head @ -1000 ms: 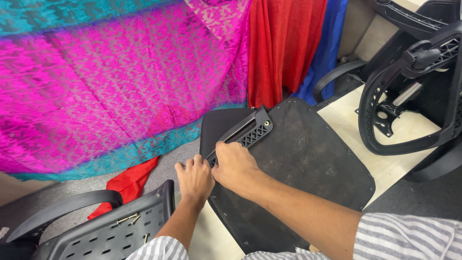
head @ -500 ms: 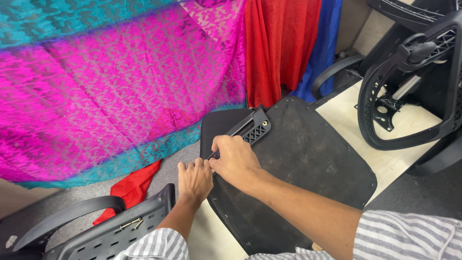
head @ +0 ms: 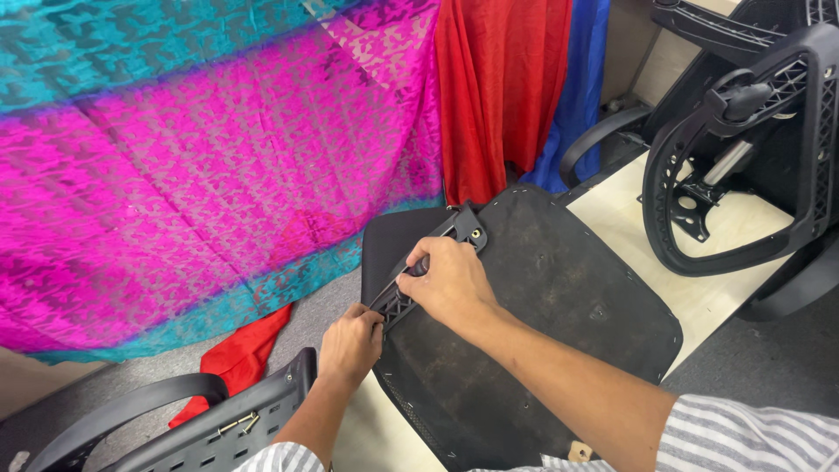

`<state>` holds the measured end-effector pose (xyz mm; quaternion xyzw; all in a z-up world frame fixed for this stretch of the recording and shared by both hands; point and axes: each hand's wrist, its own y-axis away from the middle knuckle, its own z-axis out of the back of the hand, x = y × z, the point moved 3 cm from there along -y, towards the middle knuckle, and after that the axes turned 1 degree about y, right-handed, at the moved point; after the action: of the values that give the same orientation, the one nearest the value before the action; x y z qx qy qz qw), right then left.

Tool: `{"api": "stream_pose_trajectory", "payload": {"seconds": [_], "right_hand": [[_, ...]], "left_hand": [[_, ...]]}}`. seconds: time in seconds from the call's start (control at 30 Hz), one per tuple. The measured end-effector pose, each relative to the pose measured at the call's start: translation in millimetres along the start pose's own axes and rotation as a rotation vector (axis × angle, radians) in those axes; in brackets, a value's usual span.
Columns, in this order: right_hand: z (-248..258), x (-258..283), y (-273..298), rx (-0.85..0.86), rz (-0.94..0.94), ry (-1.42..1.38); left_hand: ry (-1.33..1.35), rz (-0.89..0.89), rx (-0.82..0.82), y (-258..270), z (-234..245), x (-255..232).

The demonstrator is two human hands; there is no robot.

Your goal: The person uses a screwdriver to attach a black plastic armrest bracket to a chair seat. They align the bracket, insert screws, and tighten them to secure the armrest in place.

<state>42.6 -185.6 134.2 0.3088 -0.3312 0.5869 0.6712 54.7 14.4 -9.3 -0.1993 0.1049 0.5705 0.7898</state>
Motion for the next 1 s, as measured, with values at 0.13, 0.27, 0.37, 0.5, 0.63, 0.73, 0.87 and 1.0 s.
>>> {"api": "stream_pose_trajectory", "payload": {"seconds": [0.13, 0.27, 0.37, 0.5, 0.63, 0.73, 0.87, 1.0], "right_hand": [[17, -6, -8, -0.096, 0.048, -0.024], [25, -12, -10, -0.129, 0.017, -0.059], [28, -14, -10, -0.116, -0.041, -0.043], [33, -18, -9, -0.117, -0.063, -0.038], [37, -20, -8, -0.123, -0.052, -0.043], [37, -21, -6, -0.106, -0.084, -0.047], [37, -22, -5, -0.091, -0.119, -0.071], [42, -27, -8, -0.115, -0.117, -0.038]], "left_hand": [[-0.163, 0.044, 0.107, -6, 8, -7], [-0.411, 0.237, 0.316, -14, 10, -14], [-0.297, 0.189, 0.13, -12, 11, -21], [-0.272, -0.002, 0.033, -6, 2, -21], [-0.272, 0.081, 0.1, -7, -2, -14], [-0.355, 0.188, 0.225, -18, 0, -14], [-0.375, 0.25, 0.255, -22, 7, -23], [-0.37, 0.209, 0.165, -15, 6, -27]]}}
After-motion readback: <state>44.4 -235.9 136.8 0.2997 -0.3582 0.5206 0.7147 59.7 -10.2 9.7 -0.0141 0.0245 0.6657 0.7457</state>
